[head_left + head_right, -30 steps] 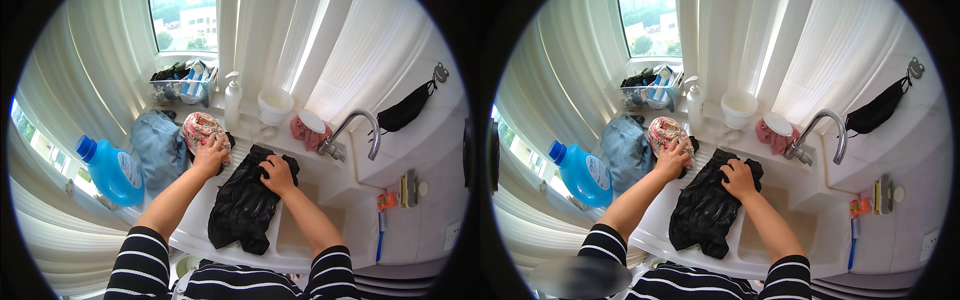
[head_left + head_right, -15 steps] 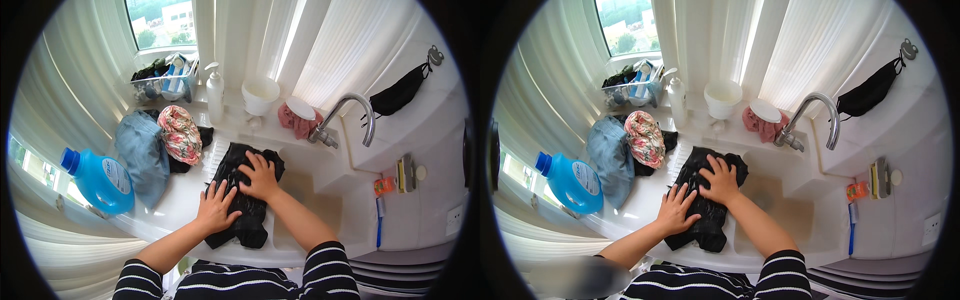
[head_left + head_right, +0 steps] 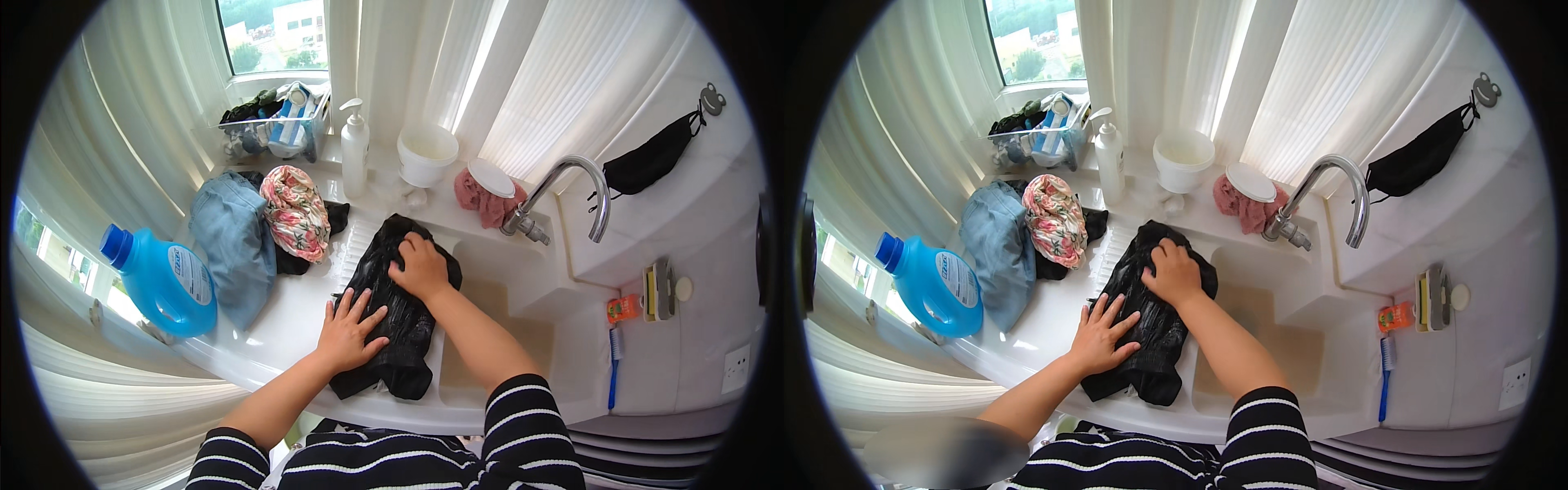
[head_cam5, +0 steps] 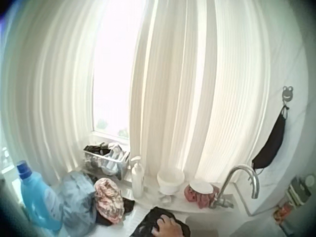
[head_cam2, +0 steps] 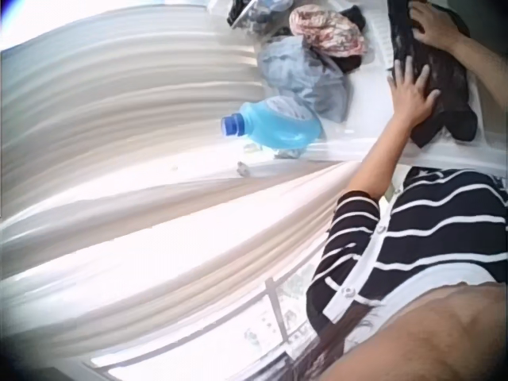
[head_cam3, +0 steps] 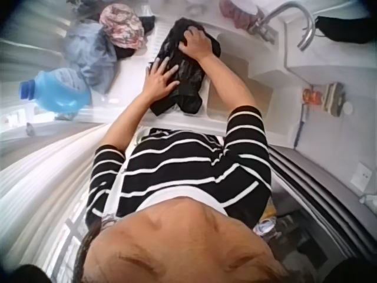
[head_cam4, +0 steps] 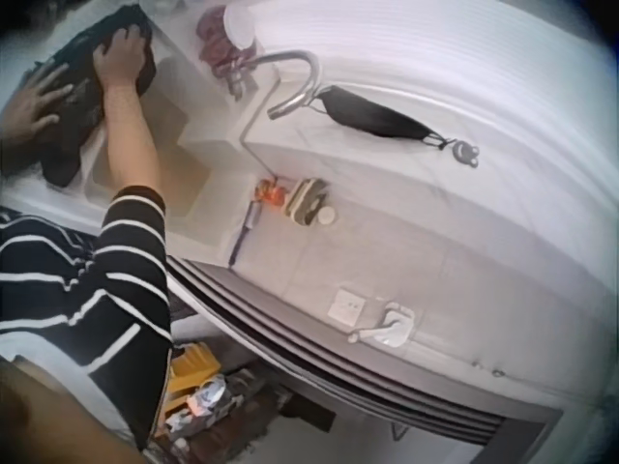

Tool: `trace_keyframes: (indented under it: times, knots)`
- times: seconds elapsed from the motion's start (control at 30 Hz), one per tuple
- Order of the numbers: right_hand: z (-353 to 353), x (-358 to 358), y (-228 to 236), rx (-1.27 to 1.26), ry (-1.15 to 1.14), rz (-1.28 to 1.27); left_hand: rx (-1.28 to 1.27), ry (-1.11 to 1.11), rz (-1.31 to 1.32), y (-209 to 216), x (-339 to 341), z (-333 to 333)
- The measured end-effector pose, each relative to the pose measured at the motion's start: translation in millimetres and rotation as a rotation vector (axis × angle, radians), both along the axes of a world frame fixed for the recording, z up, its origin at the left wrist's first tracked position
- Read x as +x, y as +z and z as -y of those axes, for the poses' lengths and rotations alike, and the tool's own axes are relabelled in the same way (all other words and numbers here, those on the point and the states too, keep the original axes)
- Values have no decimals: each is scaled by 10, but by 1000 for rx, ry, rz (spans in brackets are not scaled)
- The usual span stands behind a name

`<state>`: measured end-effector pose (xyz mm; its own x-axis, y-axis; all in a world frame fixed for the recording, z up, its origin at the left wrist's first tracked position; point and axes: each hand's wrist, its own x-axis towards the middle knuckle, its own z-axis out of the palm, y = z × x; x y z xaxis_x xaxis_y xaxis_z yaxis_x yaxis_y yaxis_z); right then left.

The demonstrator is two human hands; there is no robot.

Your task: The person hand washes a floral patterned cloth and a black garment in a sink. They scrub the items against a washboard, apply soap, and rinse them under running water. The person handles the clothes one at a time, wringing out excess water between steps.

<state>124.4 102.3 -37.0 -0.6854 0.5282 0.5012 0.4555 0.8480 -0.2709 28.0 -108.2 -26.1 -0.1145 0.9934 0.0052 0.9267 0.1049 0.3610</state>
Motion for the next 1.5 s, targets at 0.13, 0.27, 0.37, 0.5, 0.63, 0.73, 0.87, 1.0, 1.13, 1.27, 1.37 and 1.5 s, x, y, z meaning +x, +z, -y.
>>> trace_keyframes:
  times: [0.13,0.27,0.37,0.5,0.63,0.73,0.87,1.0,1.13,1.27,1.37,1.5]
  knots:
    - [-236,-181,110,17,-135,-13,6,-14,41,29,-3,-55]
    - [684,-15,338,-332,438,171,-191,-16,-103,-25,-56,-14]
    - [617,113,85,-194,359,-33,-254,-32,-138,84,-50,-30]
    - [-372,-22,-4,45,-181,-36,68,1,48,-34,12,-59]
    - [-39,-126,119,-195,100,53,18,-6,3,-54,-16,-34]
    - [736,56,280,-130,608,2,-114,-14,-25,-69,-78,-14]
    - [206,101,-26,-25,325,-111,40,13,28,-56,-24,10]
    - [-449,-45,-46,36,-13,-29,36,-4,16,-37,36,-62]
    - [403,-57,174,-114,580,26,-144,-12,-87,-25,-26,-52]
    - [606,266,159,-183,765,-79,-172,-42,-167,-98,-101,14]
    - [-165,266,-57,47,364,-73,-5,-4,-24,-52,15,9]
    - [-651,152,53,45,208,30,28,-14,27,-32,5,-31]
